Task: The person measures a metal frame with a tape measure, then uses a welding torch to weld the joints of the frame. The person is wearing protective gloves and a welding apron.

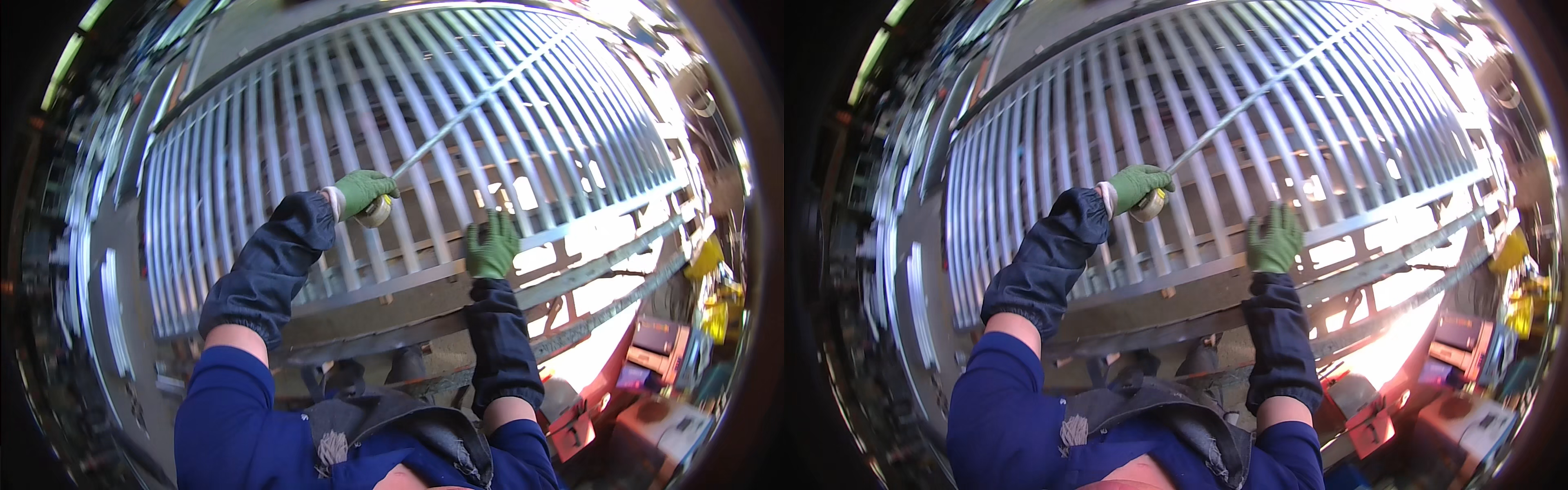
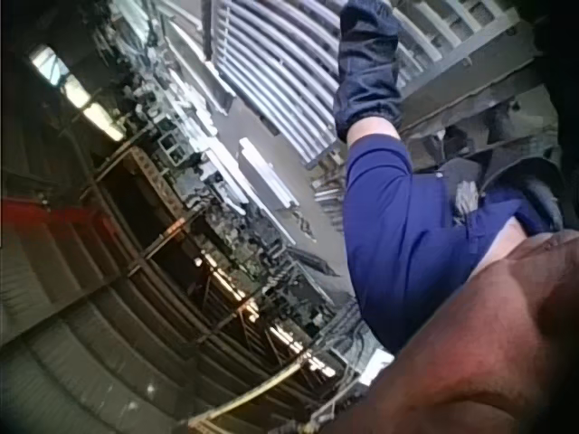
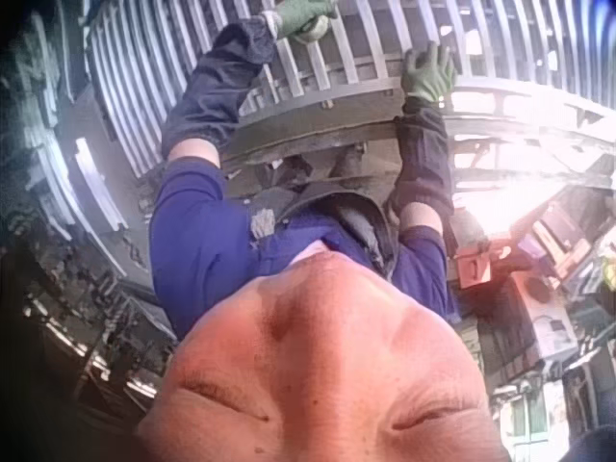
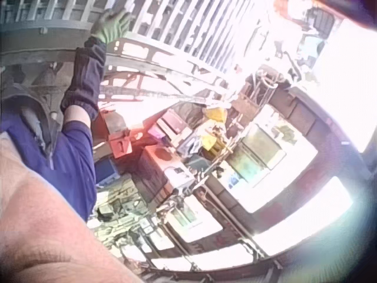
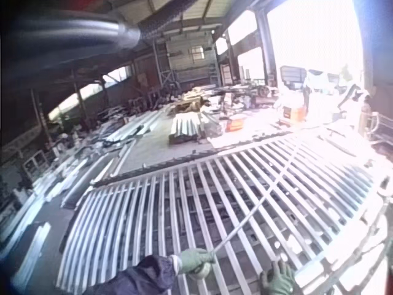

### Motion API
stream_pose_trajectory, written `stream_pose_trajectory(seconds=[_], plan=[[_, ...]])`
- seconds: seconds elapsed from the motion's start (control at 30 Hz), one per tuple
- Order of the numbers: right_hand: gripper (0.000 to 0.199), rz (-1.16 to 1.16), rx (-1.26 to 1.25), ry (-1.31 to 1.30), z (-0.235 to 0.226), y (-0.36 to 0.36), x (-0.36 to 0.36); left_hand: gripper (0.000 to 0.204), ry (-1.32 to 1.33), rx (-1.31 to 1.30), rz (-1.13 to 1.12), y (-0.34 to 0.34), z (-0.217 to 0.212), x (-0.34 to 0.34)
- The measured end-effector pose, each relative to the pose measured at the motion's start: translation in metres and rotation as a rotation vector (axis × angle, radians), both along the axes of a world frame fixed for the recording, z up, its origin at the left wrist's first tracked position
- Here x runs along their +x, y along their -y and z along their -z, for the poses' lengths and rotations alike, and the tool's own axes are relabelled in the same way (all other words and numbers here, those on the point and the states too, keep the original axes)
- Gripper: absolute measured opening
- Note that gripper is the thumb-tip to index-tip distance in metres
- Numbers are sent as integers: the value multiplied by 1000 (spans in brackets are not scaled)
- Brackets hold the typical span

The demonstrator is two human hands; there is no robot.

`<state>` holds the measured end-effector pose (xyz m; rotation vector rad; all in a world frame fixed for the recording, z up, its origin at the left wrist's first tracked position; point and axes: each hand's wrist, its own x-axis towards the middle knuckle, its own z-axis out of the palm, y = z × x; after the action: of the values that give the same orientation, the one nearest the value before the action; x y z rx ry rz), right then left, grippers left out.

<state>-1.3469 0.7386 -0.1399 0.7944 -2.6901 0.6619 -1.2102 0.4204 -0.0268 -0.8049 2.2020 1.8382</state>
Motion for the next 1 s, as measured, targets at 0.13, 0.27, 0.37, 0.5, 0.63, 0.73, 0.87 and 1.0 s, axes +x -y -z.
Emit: stream_pose_trajectory(seconds=[0.13,0.27,0.37,0.5,0.63,0.73,0.87,1.0], plan=[[51,-79,-24,-120,17,3,1,28,235,-109,-55,31,-39,228],[63,-52,184,-216,37,-25,-35,26,306,-8,-252,53,-65,445],[69,-86,202,-174,22,3,24,27,440,-3,-361,65,-86,593],[52,-348,-135,61,10,92,223,27,356,36,-494,107,-73,768],[45,-390,-331,479,-6,187,428,25,385,-25,-513,153,-58,887],[50,-317,-434,628,16,243,485,25,400,-1,-574,186,-46,950],[49,-202,166,99,16,269,507,26,413,-70,-563,226,-18,1014],[50,-165,136,139,14,276,519,26,413,-94,-554,249,7,1037]])
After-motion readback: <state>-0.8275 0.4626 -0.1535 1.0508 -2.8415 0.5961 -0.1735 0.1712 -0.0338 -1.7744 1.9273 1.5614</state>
